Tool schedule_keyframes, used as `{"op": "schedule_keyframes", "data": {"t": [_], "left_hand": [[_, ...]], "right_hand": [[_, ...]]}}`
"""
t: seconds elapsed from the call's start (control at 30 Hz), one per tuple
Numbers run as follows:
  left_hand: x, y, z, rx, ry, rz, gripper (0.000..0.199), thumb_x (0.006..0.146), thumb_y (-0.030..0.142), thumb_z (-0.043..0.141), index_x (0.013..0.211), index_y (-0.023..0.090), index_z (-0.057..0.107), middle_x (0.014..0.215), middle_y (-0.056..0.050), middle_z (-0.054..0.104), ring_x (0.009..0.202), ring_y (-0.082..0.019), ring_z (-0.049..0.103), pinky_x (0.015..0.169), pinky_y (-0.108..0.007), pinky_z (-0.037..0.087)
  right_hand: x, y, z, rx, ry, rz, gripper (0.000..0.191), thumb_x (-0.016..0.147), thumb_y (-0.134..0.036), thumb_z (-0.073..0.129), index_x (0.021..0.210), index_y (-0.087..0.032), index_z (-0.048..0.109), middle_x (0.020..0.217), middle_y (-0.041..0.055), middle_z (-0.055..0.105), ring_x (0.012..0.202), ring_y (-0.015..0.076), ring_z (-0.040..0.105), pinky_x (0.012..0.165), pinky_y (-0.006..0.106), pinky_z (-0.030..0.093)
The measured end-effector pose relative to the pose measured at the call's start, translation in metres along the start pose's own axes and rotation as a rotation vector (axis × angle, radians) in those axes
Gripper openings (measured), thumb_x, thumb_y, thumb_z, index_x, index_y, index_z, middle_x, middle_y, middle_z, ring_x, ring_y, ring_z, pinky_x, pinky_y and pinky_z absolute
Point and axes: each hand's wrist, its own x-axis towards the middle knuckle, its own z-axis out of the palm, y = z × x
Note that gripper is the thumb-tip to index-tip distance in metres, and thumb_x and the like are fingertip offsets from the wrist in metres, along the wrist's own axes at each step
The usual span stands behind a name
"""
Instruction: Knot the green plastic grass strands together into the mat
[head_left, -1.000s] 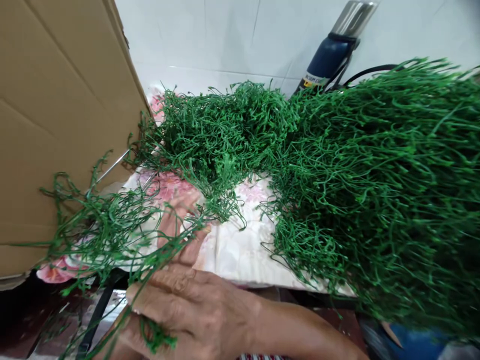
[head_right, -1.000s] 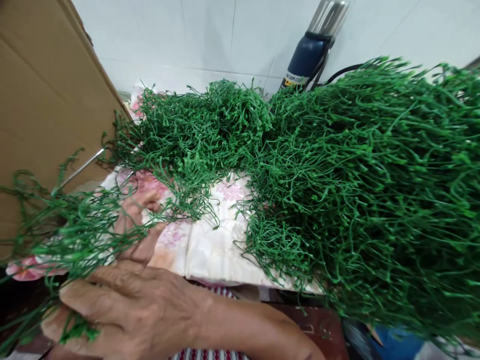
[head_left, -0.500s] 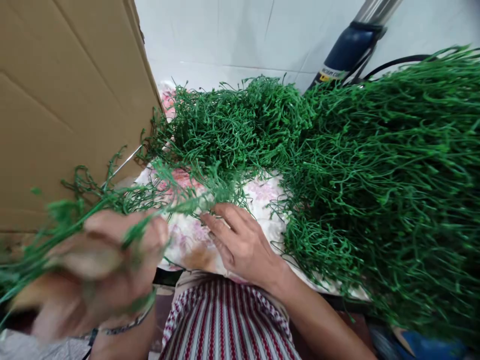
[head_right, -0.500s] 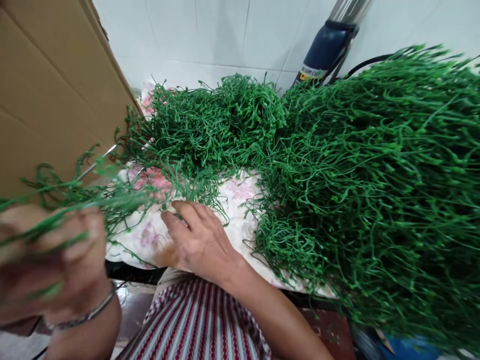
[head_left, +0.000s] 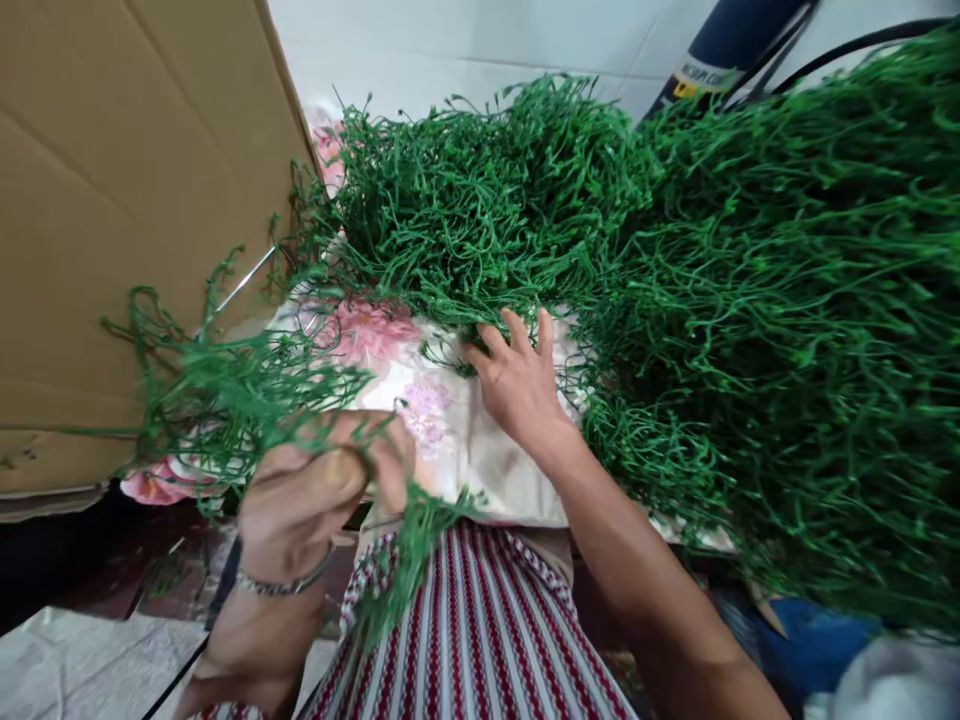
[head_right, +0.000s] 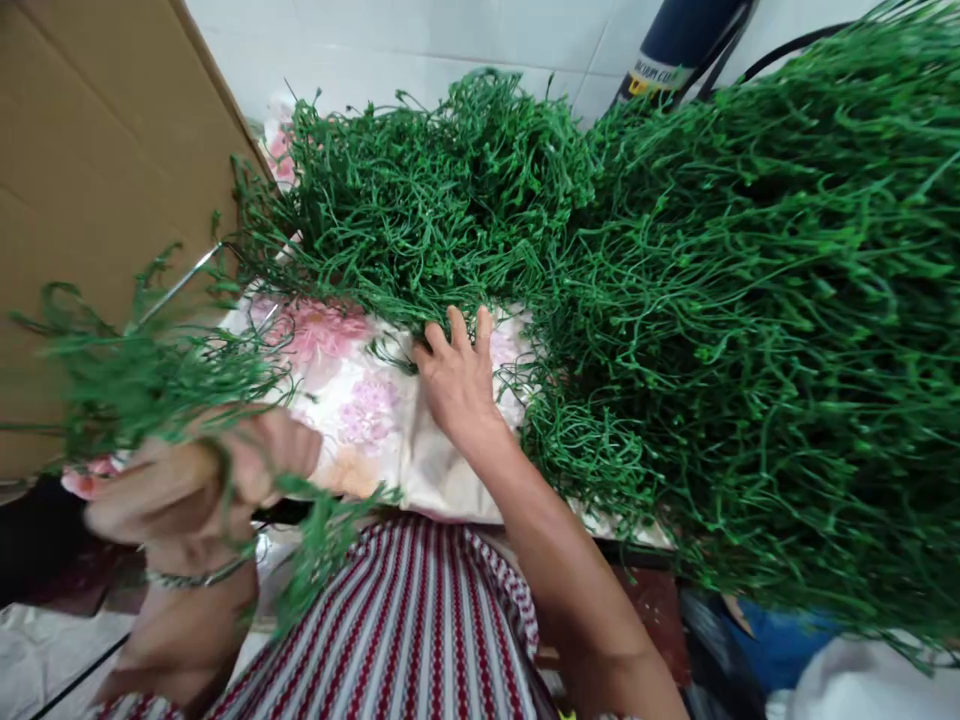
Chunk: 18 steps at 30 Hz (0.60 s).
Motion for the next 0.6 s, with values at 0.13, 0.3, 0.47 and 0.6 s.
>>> {"op": "schedule_keyframes", "data": {"t": [0.13, 0.3, 0.47, 0.6], "left_hand": [[-0.004, -0.005, 0.006, -0.097, -0.164, -0.129, 0.029, 0.074, 0.044, 0.060, 0.069, 0.015, 0.061, 0.065, -0.004, 0.056, 0.054, -0.011, 0.048, 0.049, -0.025, 0.039], [-0.002, -0.012, 0.006, 0.190, -0.603, -0.057, 0.030, 0.085, 0.036, 0.045, 0.064, 0.015, 0.050, 0.071, -0.003, 0.049, 0.062, -0.010, 0.045, 0.056, -0.024, 0.039], [-0.007, -0.018, 0.002, 0.702, -0.970, 0.154, 0.029, 0.087, 0.032, 0.040, 0.063, 0.017, 0.042, 0.065, -0.002, 0.048, 0.066, -0.014, 0.043, 0.068, -0.028, 0.038], [-0.010, -0.027, 0.002, 0.790, -1.100, 0.162, 0.035, 0.087, 0.038, 0.038, 0.060, 0.017, 0.043, 0.062, -0.002, 0.051, 0.065, -0.015, 0.046, 0.070, -0.029, 0.039]], "right_hand": [[-0.014, 0.003, -0.015, 0.271, 0.019, -0.174, 0.039, 0.073, -0.006, 0.048, 0.103, -0.027, 0.061, 0.115, -0.0009, 0.059, 0.126, 0.0261, 0.036, 0.107, 0.058, 0.009], [-0.031, 0.007, -0.027, 0.646, 0.355, -0.197, 0.035, 0.071, 0.000, 0.046, 0.091, -0.021, 0.065, 0.094, 0.0016, 0.067, 0.102, 0.0176, 0.058, 0.096, 0.041, 0.042], [-0.048, -0.005, -0.049, 0.812, 0.434, -0.111, 0.038, 0.073, -0.004, 0.049, 0.105, -0.022, 0.061, 0.098, 0.0040, 0.066, 0.090, 0.0178, 0.062, 0.077, 0.033, 0.052], [-0.054, -0.011, -0.060, 0.891, 0.161, -0.220, 0.040, 0.078, -0.017, 0.052, 0.118, -0.017, 0.053, 0.117, 0.0091, 0.058, 0.109, 0.0218, 0.053, 0.093, 0.040, 0.044]]}}
